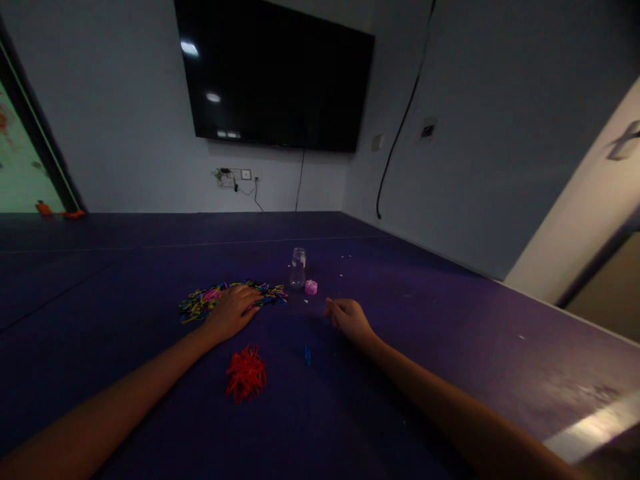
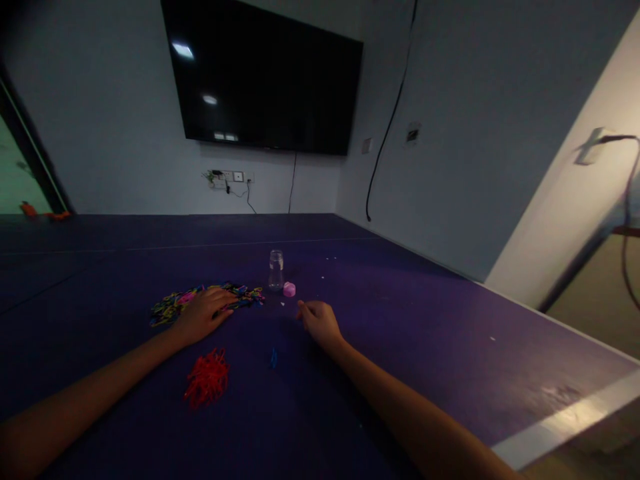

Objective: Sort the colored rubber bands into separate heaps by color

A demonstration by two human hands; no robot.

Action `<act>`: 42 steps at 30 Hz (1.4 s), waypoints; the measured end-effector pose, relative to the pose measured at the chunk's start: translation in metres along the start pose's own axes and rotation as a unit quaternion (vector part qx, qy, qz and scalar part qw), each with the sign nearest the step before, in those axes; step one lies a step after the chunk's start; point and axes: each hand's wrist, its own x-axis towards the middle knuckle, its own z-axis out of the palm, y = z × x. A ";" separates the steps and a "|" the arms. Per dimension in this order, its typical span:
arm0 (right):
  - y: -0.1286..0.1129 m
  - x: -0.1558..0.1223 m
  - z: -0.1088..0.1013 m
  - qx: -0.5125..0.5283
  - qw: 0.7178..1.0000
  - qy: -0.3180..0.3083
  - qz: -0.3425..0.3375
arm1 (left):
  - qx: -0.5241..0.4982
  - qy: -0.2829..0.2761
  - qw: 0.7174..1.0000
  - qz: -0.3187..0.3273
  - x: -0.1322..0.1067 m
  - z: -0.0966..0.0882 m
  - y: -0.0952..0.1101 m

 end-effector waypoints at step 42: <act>-0.003 -0.014 -0.001 -0.006 0.999 -0.029 -0.041 | -0.096 0.079 0.978 -0.169 -0.025 -0.021 -0.011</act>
